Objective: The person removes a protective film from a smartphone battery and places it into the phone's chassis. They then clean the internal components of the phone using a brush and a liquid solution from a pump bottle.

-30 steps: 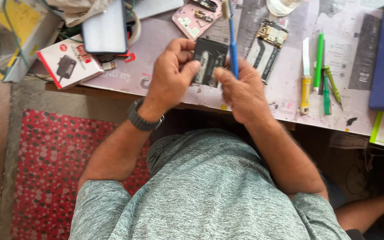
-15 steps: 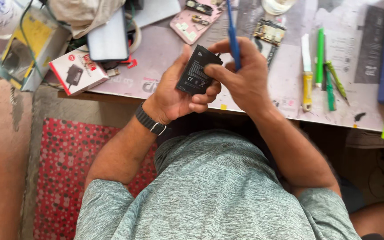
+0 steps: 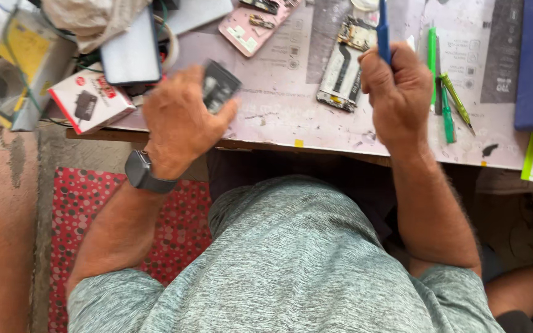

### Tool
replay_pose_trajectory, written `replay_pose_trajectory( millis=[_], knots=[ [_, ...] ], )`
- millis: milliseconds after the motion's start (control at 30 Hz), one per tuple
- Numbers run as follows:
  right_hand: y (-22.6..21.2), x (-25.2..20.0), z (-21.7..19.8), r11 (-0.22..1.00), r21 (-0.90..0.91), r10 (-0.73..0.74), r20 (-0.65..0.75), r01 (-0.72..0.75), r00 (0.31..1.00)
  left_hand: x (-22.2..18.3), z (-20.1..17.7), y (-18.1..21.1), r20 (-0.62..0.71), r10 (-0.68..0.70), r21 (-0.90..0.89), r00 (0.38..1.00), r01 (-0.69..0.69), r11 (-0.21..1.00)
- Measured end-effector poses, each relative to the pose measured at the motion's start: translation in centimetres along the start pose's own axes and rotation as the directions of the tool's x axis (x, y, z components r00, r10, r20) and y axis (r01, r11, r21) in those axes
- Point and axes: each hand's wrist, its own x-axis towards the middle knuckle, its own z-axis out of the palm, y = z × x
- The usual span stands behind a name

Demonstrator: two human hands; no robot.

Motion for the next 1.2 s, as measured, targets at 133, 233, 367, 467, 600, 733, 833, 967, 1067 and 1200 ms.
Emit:
replay_pose_trajectory(
  millis=[133,233,367,467,600,733,833,967,1067,1200],
  knots=[
    [-0.2,-0.2,-2.3,0.997,0.040,0.064,-0.030,-0.063,0.997,0.4,0.9,0.4,-0.117,0.005,0.231,0.993,0.022,0.973],
    [0.1,-0.1,-3.5,0.998,0.026,0.054,-0.036,-0.053,0.998,0.7,1.6,0.8,-0.125,0.036,0.284,0.991,0.001,0.959],
    [0.4,-0.3,-4.3,0.998,0.032,0.059,-0.046,-0.058,0.997,1.4,2.2,1.1,-0.125,0.034,0.317,0.992,0.007,0.948],
    [0.3,-1.0,-4.5,0.999,-0.011,0.048,-0.029,-0.048,0.998,1.0,2.0,0.6,-0.161,0.077,0.284,0.984,-0.029,0.958],
    [0.5,-1.5,-3.9,0.996,0.031,0.087,-0.002,-0.087,0.996,0.3,2.0,0.0,-0.074,-0.009,0.252,0.997,0.028,0.967],
    [0.7,-1.3,-3.3,0.998,-0.042,0.048,0.036,-0.046,0.998,0.1,2.0,-0.3,-0.062,-0.008,0.157,0.998,0.017,0.987],
    [0.5,-1.2,-3.2,0.995,-0.104,0.005,0.035,-0.001,0.999,-0.1,2.0,-0.3,-0.081,-0.009,0.179,0.997,0.023,0.984],
    [-0.4,-2.3,-5.8,0.949,-0.314,-0.025,-0.041,0.011,0.999,-0.6,1.5,-0.4,-0.120,-0.013,0.233,0.993,0.041,0.972],
    [-1.1,-2.5,-8.7,0.851,-0.517,-0.142,-0.066,0.088,0.988,-1.2,0.7,0.7,-0.143,0.035,0.119,0.989,-0.018,0.993],
    [-1.8,-3.6,-13.0,0.688,-0.701,-0.012,-0.272,-0.190,0.962,0.2,1.6,3.6,-0.101,0.158,-0.044,0.982,-0.163,0.986]
  ],
)
